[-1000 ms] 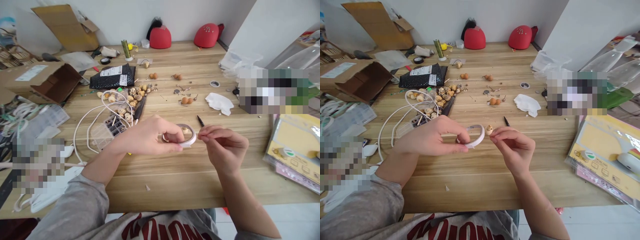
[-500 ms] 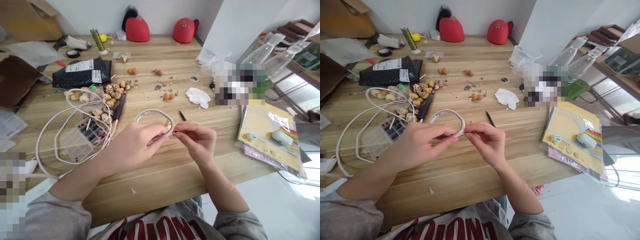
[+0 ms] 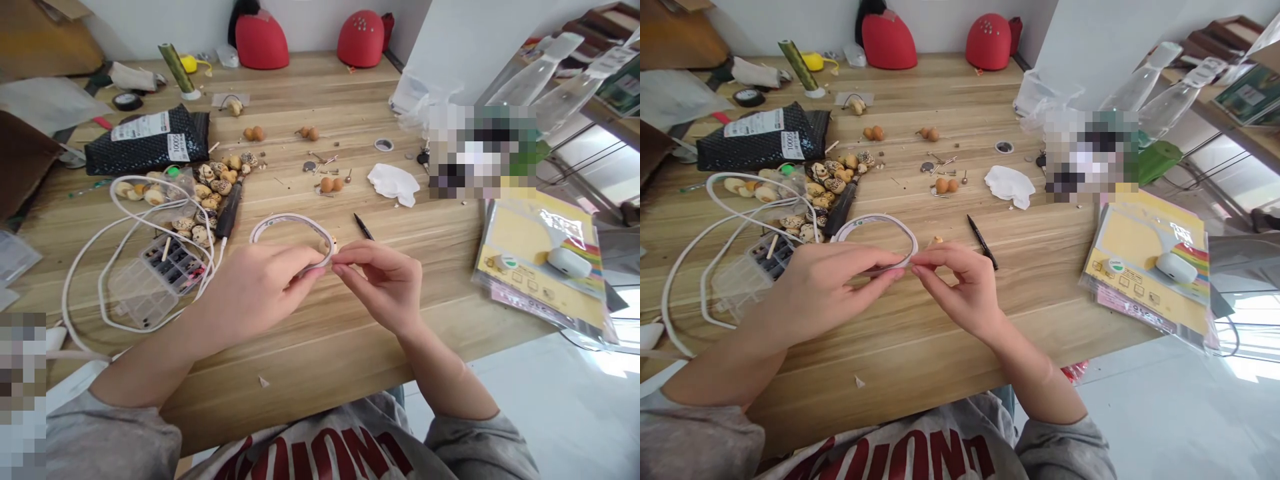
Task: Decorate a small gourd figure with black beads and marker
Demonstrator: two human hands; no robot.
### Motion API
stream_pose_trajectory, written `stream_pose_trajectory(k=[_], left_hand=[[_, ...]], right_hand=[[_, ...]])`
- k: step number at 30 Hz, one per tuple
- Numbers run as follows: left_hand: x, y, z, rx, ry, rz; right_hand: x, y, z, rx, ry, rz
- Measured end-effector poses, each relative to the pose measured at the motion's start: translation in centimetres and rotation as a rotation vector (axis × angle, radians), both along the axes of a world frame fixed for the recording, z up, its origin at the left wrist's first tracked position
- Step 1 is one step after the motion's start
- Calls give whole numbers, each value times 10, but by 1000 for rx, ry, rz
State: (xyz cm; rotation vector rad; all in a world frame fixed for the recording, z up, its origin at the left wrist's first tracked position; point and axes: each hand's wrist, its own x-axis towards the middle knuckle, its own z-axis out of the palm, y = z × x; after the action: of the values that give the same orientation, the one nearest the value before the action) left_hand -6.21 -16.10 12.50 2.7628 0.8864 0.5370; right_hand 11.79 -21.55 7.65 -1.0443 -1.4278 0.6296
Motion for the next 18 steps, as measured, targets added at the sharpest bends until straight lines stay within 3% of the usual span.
stream_pose_trajectory(k=[12,18], left_hand=[[4,-1,-5,6,-56,48],[9,-2,0,-101,-131,11]], right_hand=[[-2,3,0,147,-222,-117],[-3,3,0,296,-317,-149]])
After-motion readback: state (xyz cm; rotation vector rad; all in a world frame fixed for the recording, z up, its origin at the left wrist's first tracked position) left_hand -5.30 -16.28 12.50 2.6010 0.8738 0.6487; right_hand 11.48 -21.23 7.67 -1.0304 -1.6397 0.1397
